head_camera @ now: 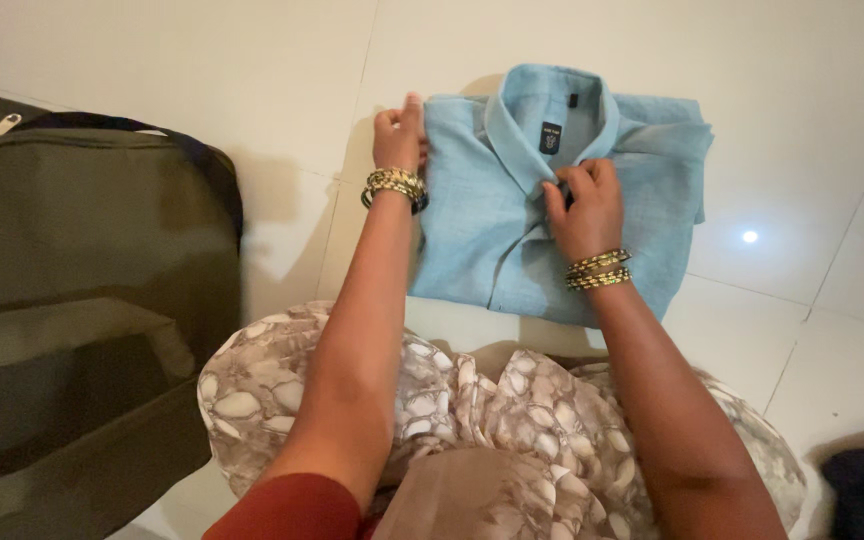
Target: The person folds a light-blue collared shirt on the floor, smoothing the fabric with their hands and then buttoning the top button.
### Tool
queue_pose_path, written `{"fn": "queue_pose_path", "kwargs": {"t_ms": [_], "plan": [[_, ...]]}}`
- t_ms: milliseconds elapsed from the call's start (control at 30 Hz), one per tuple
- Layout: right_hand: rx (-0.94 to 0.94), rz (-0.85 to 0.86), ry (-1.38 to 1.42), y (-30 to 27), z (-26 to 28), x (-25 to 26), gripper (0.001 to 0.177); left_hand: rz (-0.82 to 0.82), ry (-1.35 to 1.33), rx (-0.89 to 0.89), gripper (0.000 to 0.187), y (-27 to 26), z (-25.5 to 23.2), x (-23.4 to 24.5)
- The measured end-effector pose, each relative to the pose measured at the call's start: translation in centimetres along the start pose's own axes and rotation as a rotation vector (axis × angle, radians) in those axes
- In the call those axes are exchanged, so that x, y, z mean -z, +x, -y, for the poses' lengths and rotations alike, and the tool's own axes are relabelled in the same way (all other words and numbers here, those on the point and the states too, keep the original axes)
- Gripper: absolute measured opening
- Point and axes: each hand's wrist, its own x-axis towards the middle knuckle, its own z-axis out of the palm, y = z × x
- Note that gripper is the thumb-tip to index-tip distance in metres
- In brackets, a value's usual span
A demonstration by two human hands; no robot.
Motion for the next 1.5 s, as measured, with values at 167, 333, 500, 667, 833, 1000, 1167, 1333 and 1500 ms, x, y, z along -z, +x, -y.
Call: {"fn": "queue_pose_path", "kwargs": {"t_ms": [167, 333, 500, 667, 833, 1000, 1167, 1333, 1500], "plan": [[0.052, -0.14, -0.002, -0.1, 0.9, 0.5, 0.02, 0.392, -0.112, -0.349, 0.056, -0.6, -0.3, -1.4], [0.006, -0.02, 0.014, 0.3, 0.2, 0.7, 0.025, 0.1, 0.24, -0.571, 0.05, -3.0, -1.5, -2.0], [-0.067, 0.091, 0.059, 2.2, -1.1, 3.4, 0.047, -0.106, 0.362, -0.668, 0.054, -5.7, -3.6, -2.2], [-0.358, -0.066, 0.146, 3.0, -4.7, 13.9, 0.021, -0.293, 0.502, -0.981, 0.048, -9.0, -8.5, -2.7], [-0.667, -0.216, 0.376, -3.9, -7.3, 18.4, 0.021, 0.201, 0.394, -1.137, 0.027, -13.8, -11.8, -8.2], [-0.55, 0.109, 0.236, -4.8, -10.2, 13.9, 0.027, 0.536, 0.609, -1.13, 0.026, -13.6, -11.5, -17.8], [-0.535, 0.256, -0.091, -2.8, -8.4, 11.5, 0.041, 0.872, 1.379, -1.018, 0.035, -11.5, -13.0, -23.5], [-0.47, 0.245, -0.205, -2.2, -9.7, 9.4, 0.044, 0.919, 1.686, -0.835, 0.027, -11.8, -14.5, -23.9], [-0.63, 0.151, 0.4, -2.3, -10.3, 9.5, 0.022, 0.884, 1.598, -0.797, 0.021, -9.5, -14.6, -22.4]]}}
